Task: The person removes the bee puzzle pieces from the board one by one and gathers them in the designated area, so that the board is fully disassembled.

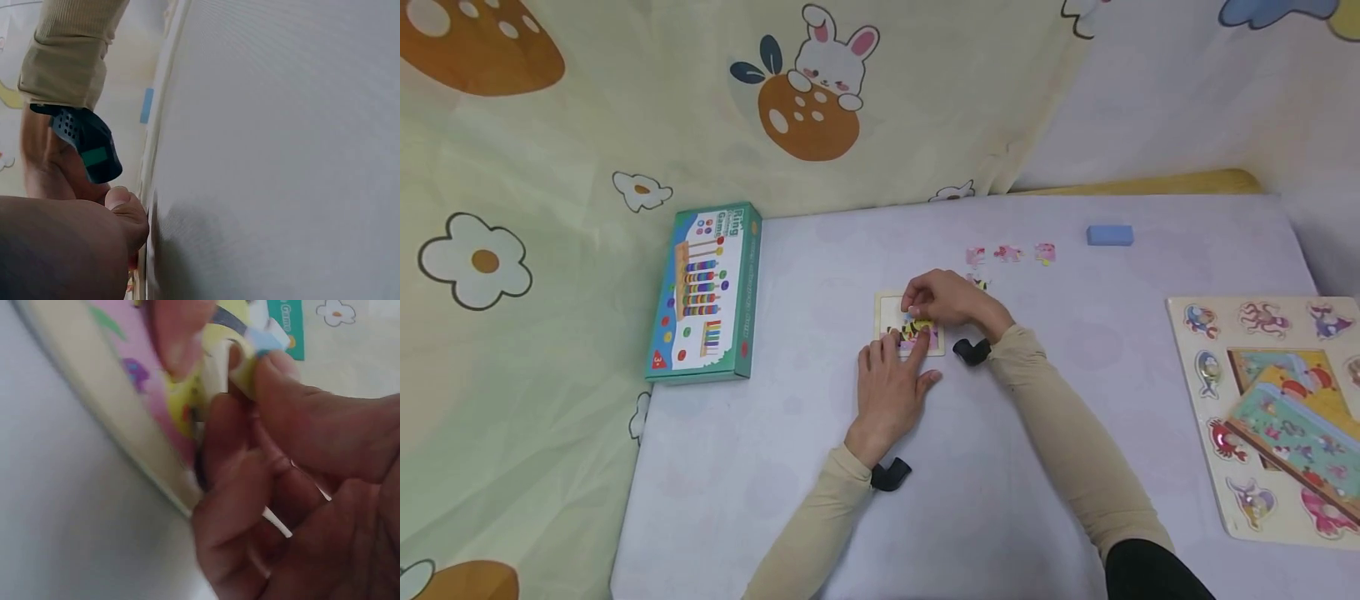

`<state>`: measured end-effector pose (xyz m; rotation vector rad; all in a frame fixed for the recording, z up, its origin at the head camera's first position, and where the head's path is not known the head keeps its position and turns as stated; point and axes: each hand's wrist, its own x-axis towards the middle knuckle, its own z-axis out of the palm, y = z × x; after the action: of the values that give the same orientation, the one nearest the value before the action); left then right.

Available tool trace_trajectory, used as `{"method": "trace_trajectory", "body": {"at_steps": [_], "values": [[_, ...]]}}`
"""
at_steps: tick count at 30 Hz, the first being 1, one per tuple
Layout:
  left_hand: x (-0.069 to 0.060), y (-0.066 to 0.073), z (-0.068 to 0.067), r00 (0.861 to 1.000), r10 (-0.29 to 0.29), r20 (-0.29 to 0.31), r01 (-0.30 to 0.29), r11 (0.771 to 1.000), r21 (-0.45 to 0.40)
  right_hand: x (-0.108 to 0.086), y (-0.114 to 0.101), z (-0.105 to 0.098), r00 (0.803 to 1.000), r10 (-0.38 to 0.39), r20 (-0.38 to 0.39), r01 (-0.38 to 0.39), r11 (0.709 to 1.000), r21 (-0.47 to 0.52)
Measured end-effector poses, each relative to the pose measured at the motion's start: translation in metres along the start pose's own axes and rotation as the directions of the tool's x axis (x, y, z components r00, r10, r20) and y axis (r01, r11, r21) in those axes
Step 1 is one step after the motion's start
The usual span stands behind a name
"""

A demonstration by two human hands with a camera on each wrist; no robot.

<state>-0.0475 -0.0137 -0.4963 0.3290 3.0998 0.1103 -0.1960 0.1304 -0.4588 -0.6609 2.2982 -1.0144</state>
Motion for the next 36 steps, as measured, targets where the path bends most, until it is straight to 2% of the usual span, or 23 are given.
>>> {"method": "trace_trajectory", "body": {"at_steps": [3, 6, 10, 15, 20, 24, 27, 29, 33, 36], "values": [[0.000, 0.000, 0.000, 1.000, 0.002, -0.011, -0.002, 1.000, 0.015, -0.003, 0.004, -0.002, 0.999, -0.023, -0.029, 0.025, 0.998, 0.050], [-0.001, -0.001, 0.000, 1.000, 0.001, -0.014, -0.001, 1.000, 0.022, -0.008, 0.008, -0.007, 0.999, -0.018, -0.039, 0.024, 0.988, 0.151], [-0.002, -0.001, 0.000, 1.000, 0.003, -0.025, -0.002, 1.000, 0.027, -0.018, 0.014, -0.018, 0.998, 0.036, -0.059, -0.020, 0.966, 0.256], [-0.002, -0.001, 0.000, 0.999, 0.010, -0.030, -0.009, 1.000, 0.018, -0.033, 0.021, -0.032, 0.983, 0.126, -0.134, -0.087, 0.962, 0.260], [-0.002, 0.000, -0.002, 1.000, 0.008, -0.003, -0.008, 1.000, 0.012, -0.045, 0.032, -0.040, 0.970, 0.154, -0.187, -0.108, 0.966, 0.235], [-0.003, 0.000, -0.001, 1.000, 0.010, -0.009, -0.010, 1.000, 0.008, -0.051, 0.044, -0.044, 0.957, 0.181, -0.225, -0.126, 0.963, 0.239], [-0.003, -0.001, 0.001, 1.000, 0.012, -0.011, -0.012, 1.000, 0.005, -0.058, 0.049, -0.047, 0.938, 0.210, -0.275, -0.143, 0.959, 0.244], [-0.003, -0.001, 0.002, 1.000, 0.016, -0.019, -0.016, 1.000, 0.005, -0.063, 0.052, -0.049, 0.918, 0.228, -0.323, -0.157, 0.961, 0.229], [-0.003, -0.002, 0.003, 0.998, 0.031, -0.052, -0.031, 1.000, 0.003, -0.074, 0.061, -0.053, 0.863, 0.263, -0.432, -0.190, 0.960, 0.206], [-0.004, -0.002, 0.003, 0.997, 0.036, -0.062, -0.036, 0.999, 0.004, -0.082, 0.070, -0.055, 0.825, 0.293, -0.483, -0.221, 0.954, 0.202]]}}
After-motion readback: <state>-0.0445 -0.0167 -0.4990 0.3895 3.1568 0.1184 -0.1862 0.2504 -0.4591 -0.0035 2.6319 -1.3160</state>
